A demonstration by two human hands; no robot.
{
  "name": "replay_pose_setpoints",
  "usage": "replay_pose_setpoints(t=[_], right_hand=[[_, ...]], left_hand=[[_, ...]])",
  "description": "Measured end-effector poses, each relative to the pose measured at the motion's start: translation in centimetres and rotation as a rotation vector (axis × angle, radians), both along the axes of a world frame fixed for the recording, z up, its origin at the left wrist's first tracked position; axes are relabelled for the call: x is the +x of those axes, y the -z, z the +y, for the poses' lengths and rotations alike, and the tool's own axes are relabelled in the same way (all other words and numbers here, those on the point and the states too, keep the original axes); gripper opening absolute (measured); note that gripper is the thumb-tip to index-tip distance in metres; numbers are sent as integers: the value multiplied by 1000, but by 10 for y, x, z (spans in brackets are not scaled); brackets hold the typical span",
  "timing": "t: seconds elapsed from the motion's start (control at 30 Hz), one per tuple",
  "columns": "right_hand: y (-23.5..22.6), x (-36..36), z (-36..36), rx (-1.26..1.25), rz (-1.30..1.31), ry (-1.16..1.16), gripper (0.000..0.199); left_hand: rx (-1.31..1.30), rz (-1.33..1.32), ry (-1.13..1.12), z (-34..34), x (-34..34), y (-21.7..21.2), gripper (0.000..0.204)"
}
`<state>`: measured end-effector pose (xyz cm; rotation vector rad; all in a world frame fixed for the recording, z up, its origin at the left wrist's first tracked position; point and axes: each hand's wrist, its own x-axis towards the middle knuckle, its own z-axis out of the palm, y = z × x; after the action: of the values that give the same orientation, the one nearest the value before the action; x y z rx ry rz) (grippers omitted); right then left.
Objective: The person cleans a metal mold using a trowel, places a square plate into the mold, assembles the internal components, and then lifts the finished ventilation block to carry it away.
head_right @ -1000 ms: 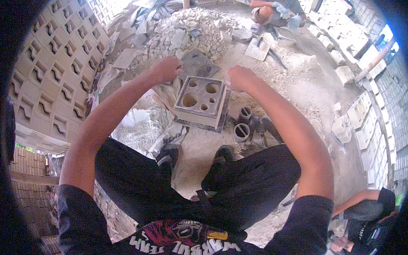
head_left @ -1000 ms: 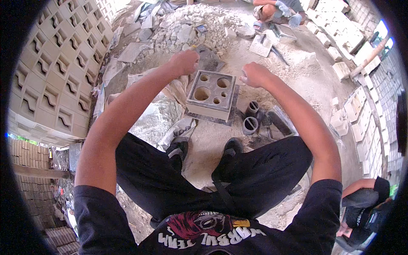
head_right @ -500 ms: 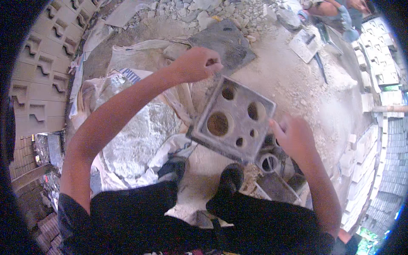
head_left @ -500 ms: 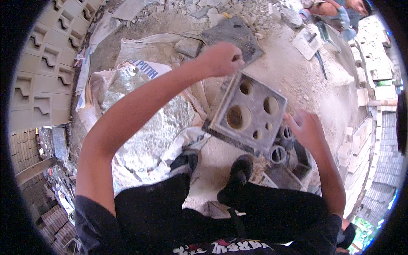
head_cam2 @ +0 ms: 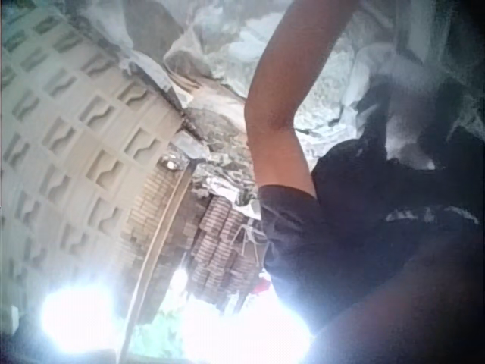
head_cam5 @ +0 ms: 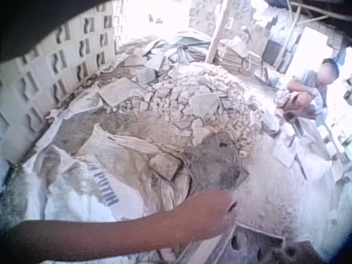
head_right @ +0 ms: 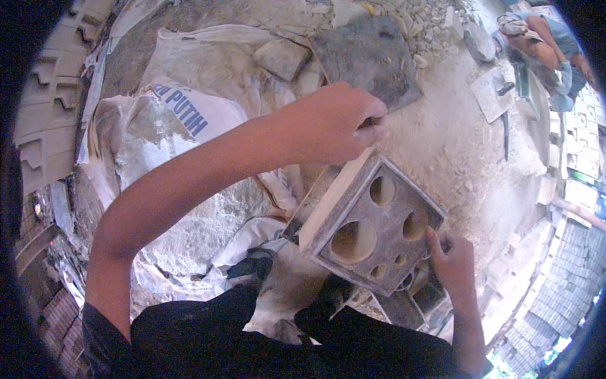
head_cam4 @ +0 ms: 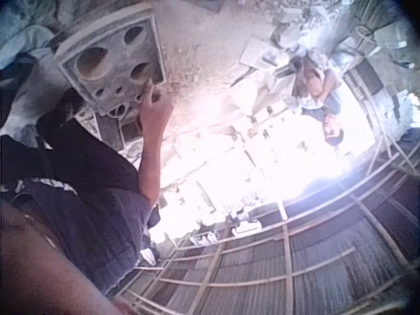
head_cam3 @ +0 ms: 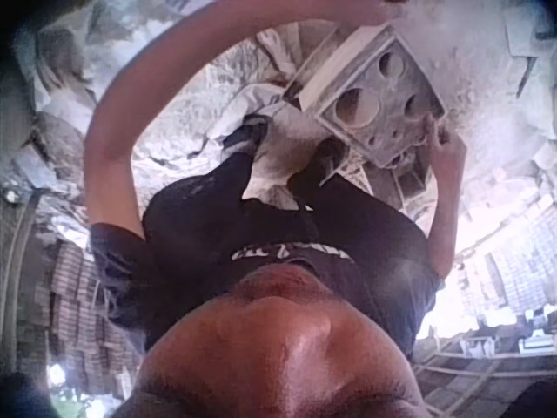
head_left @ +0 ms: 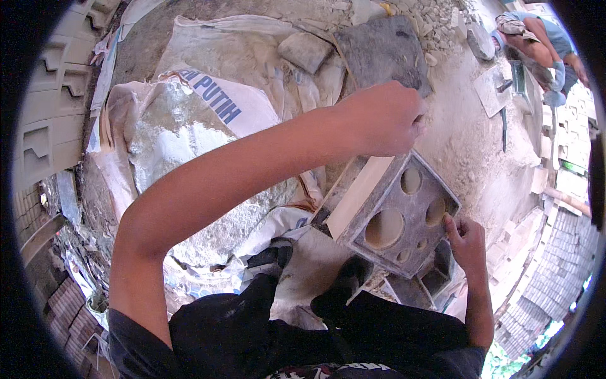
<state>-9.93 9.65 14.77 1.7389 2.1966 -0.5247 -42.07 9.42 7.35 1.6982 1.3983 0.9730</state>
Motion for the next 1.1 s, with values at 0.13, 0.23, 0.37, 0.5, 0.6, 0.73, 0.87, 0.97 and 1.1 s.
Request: replay_pose_setpoints(t=[0.13, 0.23, 0.37, 0.5, 0.6, 0.73, 0.87, 0.97, 1.1], right_hand=[[-2, 8, 5, -70, -47, 3, 47], [-9, 3, 5, -78, 33, 2, 50], [-16, 3, 9, -218, 105, 134, 46], [-15, 12, 18, -269, 175, 184, 44], [-12, 23, 15, -212, 316, 149, 41], [-18, 25, -1, -398, 184, 109, 44], [-16, 31, -22, -315, 223, 92, 43], [-25, 33, -32, -280, 273, 158, 41], [-19, 35, -43, -199, 299, 221, 40]], left_hand=[[-24, -77, -41, 10, -1, -5, 25], [-111, -60, 11, 12, 0, -7, 25], [-207, 19, 25, -9, 14, 8, 27], [-420, 180, 0, -30, 28, -19, 30], [-610, 167, -31, -25, 38, -26, 36], [-700, 158, -115, -41, 51, -31, 32], [-658, 270, -146, -55, 61, -30, 31], [-591, 387, -125, -60, 71, -34, 33], [-710, 537, -92, -60, 84, -43, 37]])
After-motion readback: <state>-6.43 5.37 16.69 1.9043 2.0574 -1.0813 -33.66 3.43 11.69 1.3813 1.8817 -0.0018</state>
